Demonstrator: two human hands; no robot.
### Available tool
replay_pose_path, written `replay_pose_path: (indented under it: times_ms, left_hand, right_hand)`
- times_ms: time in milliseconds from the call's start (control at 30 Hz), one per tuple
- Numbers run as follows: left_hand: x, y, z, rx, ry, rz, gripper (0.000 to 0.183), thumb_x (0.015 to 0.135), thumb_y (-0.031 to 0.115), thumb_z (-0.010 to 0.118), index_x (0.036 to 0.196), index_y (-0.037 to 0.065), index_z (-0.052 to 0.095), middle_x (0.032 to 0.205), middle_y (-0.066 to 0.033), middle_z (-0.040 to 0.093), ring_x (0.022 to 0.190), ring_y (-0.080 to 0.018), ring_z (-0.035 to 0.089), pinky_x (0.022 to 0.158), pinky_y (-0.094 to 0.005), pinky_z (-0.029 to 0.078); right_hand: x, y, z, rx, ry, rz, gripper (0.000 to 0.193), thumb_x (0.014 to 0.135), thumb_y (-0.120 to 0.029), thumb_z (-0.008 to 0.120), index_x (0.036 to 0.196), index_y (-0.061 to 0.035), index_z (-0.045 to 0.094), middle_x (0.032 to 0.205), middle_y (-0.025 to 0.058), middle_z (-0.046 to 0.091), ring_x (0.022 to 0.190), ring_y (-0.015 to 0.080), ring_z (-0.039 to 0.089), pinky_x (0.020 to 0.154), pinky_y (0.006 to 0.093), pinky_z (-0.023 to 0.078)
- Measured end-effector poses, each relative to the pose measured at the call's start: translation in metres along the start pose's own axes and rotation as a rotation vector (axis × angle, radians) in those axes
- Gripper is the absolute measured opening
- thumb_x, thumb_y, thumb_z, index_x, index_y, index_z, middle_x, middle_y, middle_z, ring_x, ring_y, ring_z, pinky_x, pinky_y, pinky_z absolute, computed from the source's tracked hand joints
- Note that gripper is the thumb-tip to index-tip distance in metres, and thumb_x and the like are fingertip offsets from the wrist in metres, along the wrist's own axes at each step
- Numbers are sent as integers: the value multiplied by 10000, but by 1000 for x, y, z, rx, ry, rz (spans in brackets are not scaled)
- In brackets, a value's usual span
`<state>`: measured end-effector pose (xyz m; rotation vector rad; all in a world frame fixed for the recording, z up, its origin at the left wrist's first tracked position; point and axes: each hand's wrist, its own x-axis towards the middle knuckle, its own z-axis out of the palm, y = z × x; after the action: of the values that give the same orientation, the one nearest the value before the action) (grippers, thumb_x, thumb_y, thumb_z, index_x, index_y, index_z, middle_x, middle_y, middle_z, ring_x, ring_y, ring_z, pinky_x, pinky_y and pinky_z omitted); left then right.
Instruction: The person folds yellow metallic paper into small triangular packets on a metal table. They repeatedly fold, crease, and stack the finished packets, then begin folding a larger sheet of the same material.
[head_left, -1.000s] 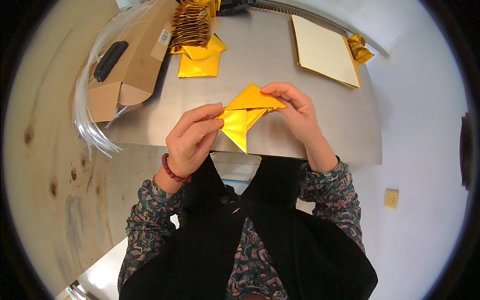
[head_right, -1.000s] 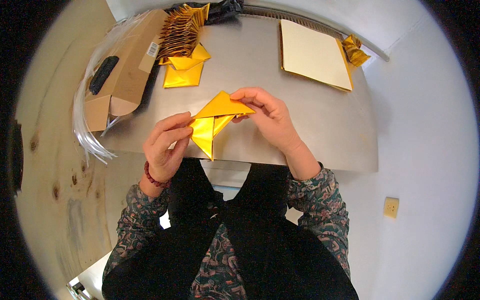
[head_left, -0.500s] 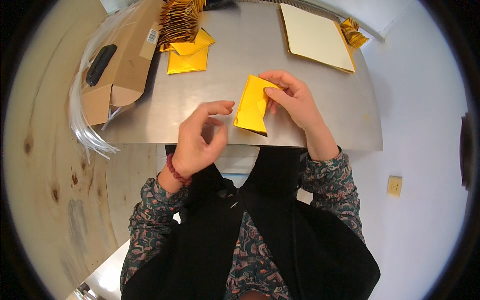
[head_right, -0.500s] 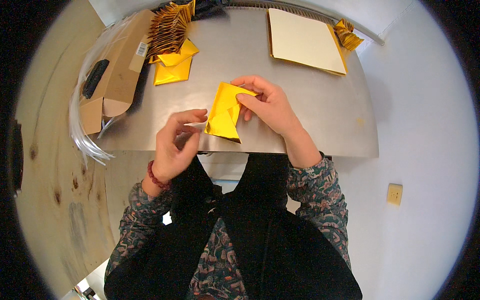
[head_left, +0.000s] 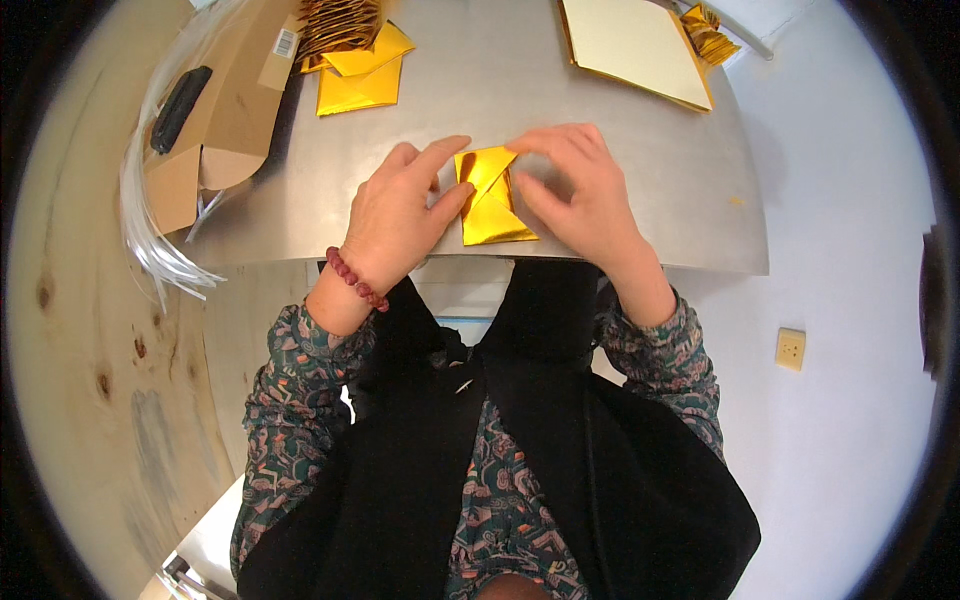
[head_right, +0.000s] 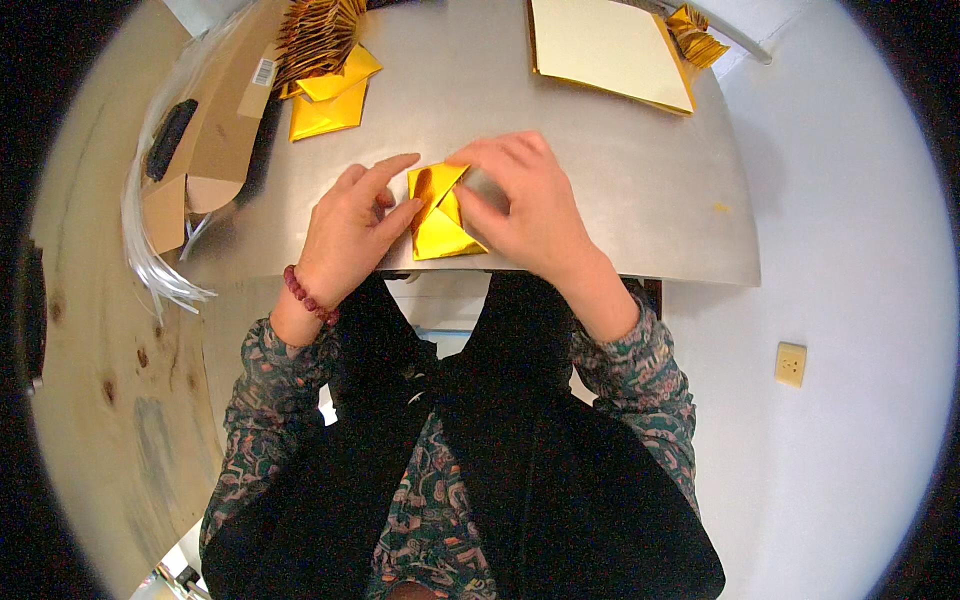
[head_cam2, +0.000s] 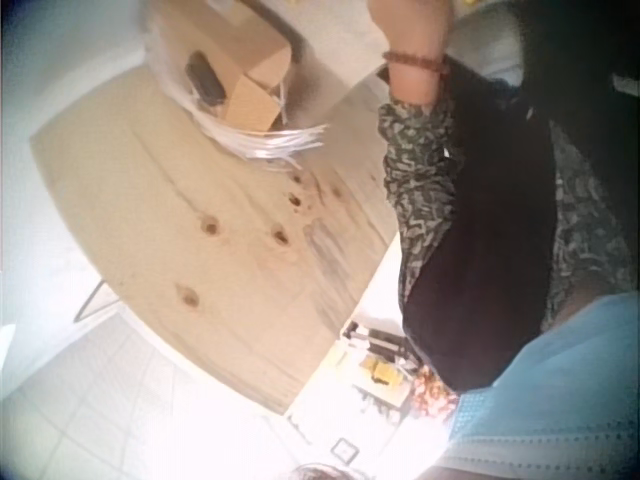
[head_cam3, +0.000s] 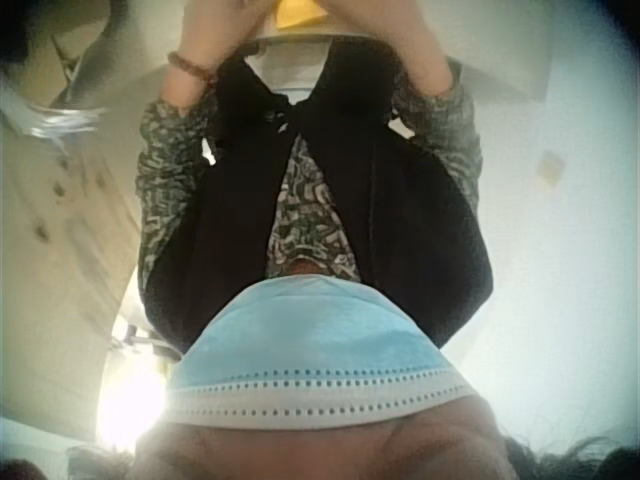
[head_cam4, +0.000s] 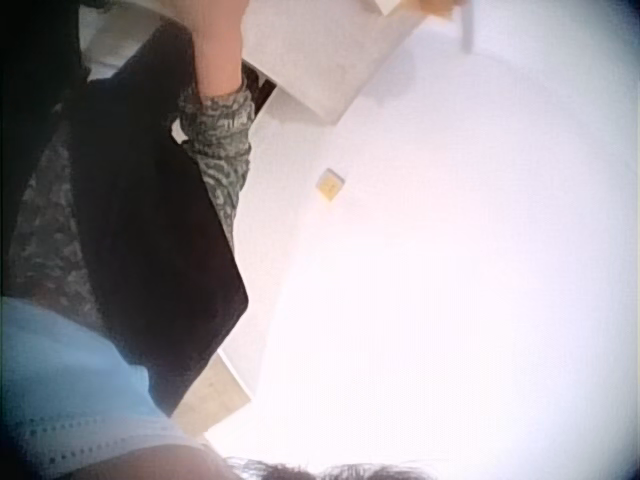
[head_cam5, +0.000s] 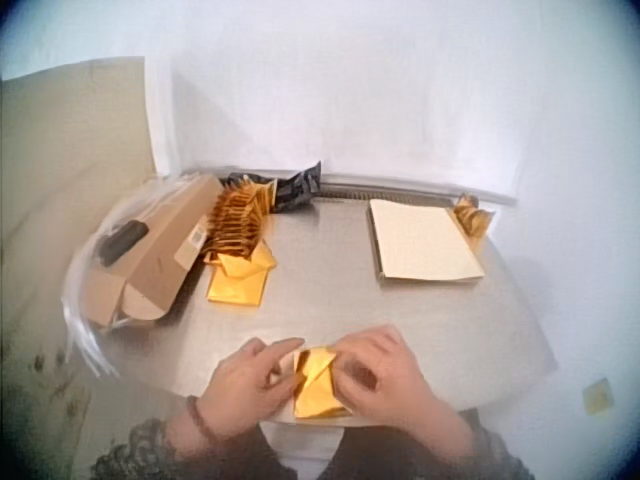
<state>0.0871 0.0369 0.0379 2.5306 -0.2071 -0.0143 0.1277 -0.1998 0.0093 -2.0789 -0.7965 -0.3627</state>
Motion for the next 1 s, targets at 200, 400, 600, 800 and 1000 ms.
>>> replay_pose_path:
  times_ms: [200,400,600,800,1000]
  left_hand:
    - [12,-19,11,83,156,463,222,993,137,721,1175,30,789,1327,-146,730,1246,-357,650,1086,-446,528]
    - [10,-32,18,103,141,500,292,986,103,729,1272,61,772,1391,-101,724,1285,-351,639,1101,-443,531]
    - [-2,-25,24,245,190,479,358,989,152,732,1341,89,748,1408,-59,727,1295,-297,639,1084,-435,507]
    - [-2,-21,19,238,153,454,376,980,181,747,1348,102,750,1429,-42,720,1290,-290,637,1067,-430,505]
    - [-5,-8,16,167,122,458,364,929,173,801,1272,66,744,1312,-96,732,1215,-336,641,1065,-438,510]
  right_hand:
    - [-31,-31,-6,-71,-221,-160,413,889,-158,836,1286,-91,744,1347,65,735,1391,313,601,1248,547,377]
    - [-43,-48,5,-234,-363,-104,562,951,-225,790,1484,-121,645,1519,62,652,1514,252,511,1321,652,168]
    - [-63,-64,17,-287,-347,-30,606,952,-190,781,1527,-112,607,1597,55,587,1533,245,495,1320,651,162]
    - [-72,-62,23,-287,-290,-32,554,962,-228,760,1481,-85,629,1563,64,611,1537,236,483,1307,618,226]
    - [-73,-53,2,-112,-171,68,437,932,-208,797,1339,-90,692,1455,89,674,1409,264,589,1270,565,314]
